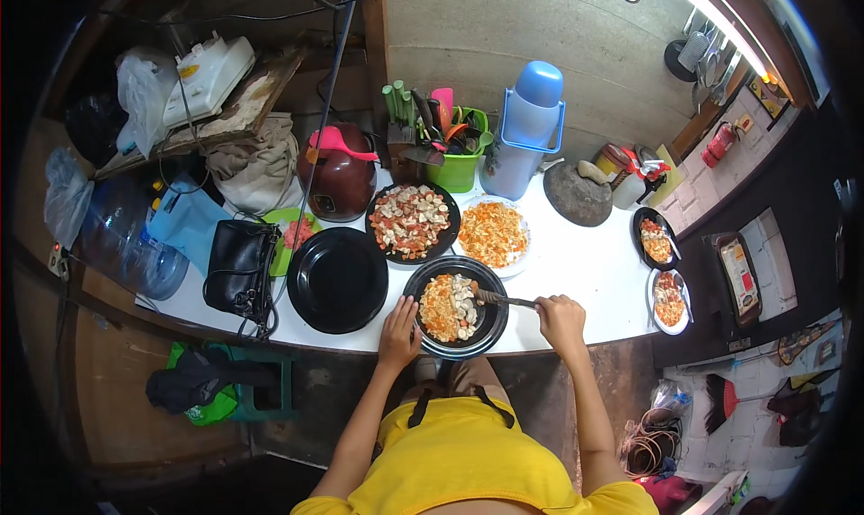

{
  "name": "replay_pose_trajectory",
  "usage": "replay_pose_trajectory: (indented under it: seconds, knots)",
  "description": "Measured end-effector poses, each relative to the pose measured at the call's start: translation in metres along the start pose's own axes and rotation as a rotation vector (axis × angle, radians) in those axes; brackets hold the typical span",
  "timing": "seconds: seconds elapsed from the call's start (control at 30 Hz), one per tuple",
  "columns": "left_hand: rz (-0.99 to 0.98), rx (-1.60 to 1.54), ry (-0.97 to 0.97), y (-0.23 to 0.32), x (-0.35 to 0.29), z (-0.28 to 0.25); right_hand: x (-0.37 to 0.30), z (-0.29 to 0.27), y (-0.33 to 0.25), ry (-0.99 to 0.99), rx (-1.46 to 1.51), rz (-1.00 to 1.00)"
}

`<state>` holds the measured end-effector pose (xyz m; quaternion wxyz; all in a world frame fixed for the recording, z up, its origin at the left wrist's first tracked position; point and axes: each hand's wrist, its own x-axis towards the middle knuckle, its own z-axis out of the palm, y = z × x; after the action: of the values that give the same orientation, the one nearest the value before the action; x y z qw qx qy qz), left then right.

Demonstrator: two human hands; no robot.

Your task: The person uses a spoon to scoop shredded cheese and diced vegetables from separate bowls and places them onto a flat food base in a black bowl. The person repeatedly adds toppings to the food item, layering the ingredients.

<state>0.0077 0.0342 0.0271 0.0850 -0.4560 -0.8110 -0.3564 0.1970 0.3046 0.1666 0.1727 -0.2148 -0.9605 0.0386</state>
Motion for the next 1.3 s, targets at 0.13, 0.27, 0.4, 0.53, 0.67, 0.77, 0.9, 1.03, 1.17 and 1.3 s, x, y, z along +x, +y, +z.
replay_pose_trajectory:
  seconds: [0.13, 0.27, 0.4, 0.53, 0.67, 0.77, 0.9, 1.03, 1.17, 1.3]
  knots:
    - [0.001, 0.000, 0.005, 0.000, 0.000, 0.000, 0.000, 0.001, 0.000, -0.001, 0.028, 0.031]
    - [0.001, -0.005, 0.010, -0.001, 0.002, 0.001, 0.002, -0.001, 0.000, -0.006, 0.026, 0.032]
    - [0.003, -0.005, 0.011, -0.001, 0.001, 0.001, 0.004, -0.004, 0.001, -0.015, 0.018, 0.038]
    - [0.001, -0.009, 0.012, 0.000, 0.000, 0.001, 0.007, -0.005, 0.002, -0.025, 0.017, 0.014]
    - [0.000, -0.007, 0.006, -0.001, 0.000, 0.001, 0.008, -0.001, 0.002, -0.016, 0.019, 0.005]
    - [0.003, -0.010, 0.010, -0.001, 0.001, 0.001, 0.009, 0.000, 0.001, -0.015, 0.017, 0.006]
    - [-0.001, -0.014, 0.009, 0.001, 0.001, -0.001, 0.010, 0.001, 0.002, -0.017, 0.004, 0.008]
    - [-0.003, -0.024, 0.014, 0.001, 0.000, -0.001, 0.011, 0.001, 0.001, -0.012, 0.005, 0.001]
    - [-0.003, -0.027, 0.015, 0.000, 0.000, 0.001, 0.012, 0.001, 0.001, -0.004, 0.021, 0.014]
    - [-0.009, -0.029, 0.011, 0.001, 0.001, 0.000, 0.014, -0.006, 0.001, -0.006, 0.004, 0.023]
